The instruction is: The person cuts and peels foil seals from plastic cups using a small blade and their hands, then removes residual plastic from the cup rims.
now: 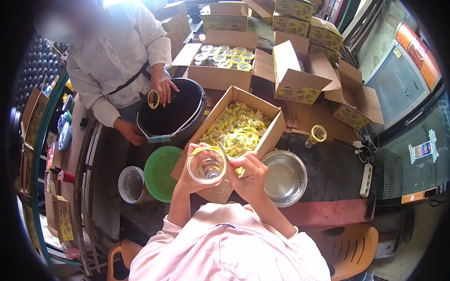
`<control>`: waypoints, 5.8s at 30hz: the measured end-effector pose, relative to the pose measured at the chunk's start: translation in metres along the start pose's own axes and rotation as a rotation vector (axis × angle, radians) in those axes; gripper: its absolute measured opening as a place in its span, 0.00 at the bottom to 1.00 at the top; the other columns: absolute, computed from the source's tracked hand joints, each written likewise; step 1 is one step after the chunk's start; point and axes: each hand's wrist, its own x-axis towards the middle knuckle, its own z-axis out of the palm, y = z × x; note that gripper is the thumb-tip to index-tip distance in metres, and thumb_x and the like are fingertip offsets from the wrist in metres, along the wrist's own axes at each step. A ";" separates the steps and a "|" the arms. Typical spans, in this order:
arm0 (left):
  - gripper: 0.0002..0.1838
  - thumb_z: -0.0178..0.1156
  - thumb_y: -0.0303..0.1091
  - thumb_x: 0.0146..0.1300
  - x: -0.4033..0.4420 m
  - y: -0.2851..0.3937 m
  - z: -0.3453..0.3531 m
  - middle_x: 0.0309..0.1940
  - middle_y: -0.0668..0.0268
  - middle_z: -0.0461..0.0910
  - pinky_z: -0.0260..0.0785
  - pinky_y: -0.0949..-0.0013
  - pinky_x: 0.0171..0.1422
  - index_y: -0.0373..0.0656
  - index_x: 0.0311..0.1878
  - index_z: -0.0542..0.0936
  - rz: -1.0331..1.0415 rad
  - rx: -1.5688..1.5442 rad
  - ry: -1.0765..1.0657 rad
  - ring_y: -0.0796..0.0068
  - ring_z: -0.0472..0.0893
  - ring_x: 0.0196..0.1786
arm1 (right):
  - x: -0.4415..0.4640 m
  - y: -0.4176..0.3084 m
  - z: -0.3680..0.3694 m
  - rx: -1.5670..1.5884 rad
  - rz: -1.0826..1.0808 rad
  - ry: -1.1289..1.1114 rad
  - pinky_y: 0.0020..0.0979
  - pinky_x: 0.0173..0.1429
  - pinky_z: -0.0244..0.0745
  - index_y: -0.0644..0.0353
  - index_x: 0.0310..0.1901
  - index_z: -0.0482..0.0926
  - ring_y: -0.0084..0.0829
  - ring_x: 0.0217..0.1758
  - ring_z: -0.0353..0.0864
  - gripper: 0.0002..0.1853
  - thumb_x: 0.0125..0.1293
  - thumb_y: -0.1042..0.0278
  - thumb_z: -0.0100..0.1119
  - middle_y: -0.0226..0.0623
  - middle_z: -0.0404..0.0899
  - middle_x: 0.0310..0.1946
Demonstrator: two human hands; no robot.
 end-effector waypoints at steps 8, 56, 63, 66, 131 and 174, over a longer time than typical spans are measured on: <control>0.32 0.75 0.28 0.35 0.001 0.011 0.006 0.46 0.64 0.70 0.69 0.70 0.55 0.42 0.46 0.70 -0.106 -0.350 0.076 0.73 0.71 0.52 | 0.003 0.000 0.001 -0.018 -0.037 0.025 0.23 0.29 0.65 0.61 0.25 0.77 0.25 0.22 0.72 0.08 0.44 0.84 0.65 0.33 0.75 0.18; 0.37 0.73 0.27 0.33 -0.001 0.019 0.014 0.44 0.65 0.70 0.69 0.70 0.53 0.39 0.51 0.68 -0.116 -0.023 0.131 0.72 0.76 0.47 | -0.002 0.002 0.002 -0.055 -0.079 0.050 0.26 0.29 0.66 0.59 0.26 0.79 0.28 0.23 0.72 0.08 0.43 0.81 0.66 0.33 0.76 0.19; 0.26 0.72 0.27 0.33 -0.001 0.021 0.010 0.45 0.63 0.70 0.68 0.69 0.53 0.41 0.41 0.74 -0.076 0.016 0.120 0.69 0.71 0.50 | -0.006 0.005 -0.003 -0.043 -0.042 -0.011 0.26 0.30 0.67 0.59 0.25 0.77 0.29 0.23 0.73 0.08 0.43 0.82 0.66 0.33 0.75 0.19; 0.24 0.71 0.26 0.33 0.002 0.031 0.006 0.46 0.63 0.68 0.68 0.69 0.53 0.42 0.39 0.75 -0.003 0.155 0.005 0.68 0.71 0.49 | -0.006 0.004 -0.003 -0.047 -0.040 0.001 0.26 0.30 0.67 0.59 0.24 0.77 0.29 0.23 0.73 0.08 0.43 0.82 0.66 0.33 0.76 0.19; 0.35 0.65 0.26 0.39 0.005 0.016 0.006 0.49 0.62 0.69 0.65 0.68 0.60 0.39 0.55 0.64 -0.075 -0.048 -0.016 0.71 0.72 0.54 | -0.007 0.013 -0.002 -0.102 -0.007 0.045 0.27 0.31 0.68 0.58 0.27 0.79 0.30 0.25 0.74 0.09 0.42 0.82 0.66 0.33 0.77 0.20; 0.38 0.71 0.29 0.36 0.017 -0.006 0.004 0.45 0.64 0.64 0.66 0.68 0.60 0.42 0.51 0.60 -0.134 -0.190 -0.061 0.74 0.70 0.53 | 0.009 0.027 -0.003 -0.158 0.037 0.023 0.32 0.28 0.65 0.60 0.23 0.75 0.35 0.23 0.71 0.07 0.45 0.79 0.66 0.35 0.72 0.18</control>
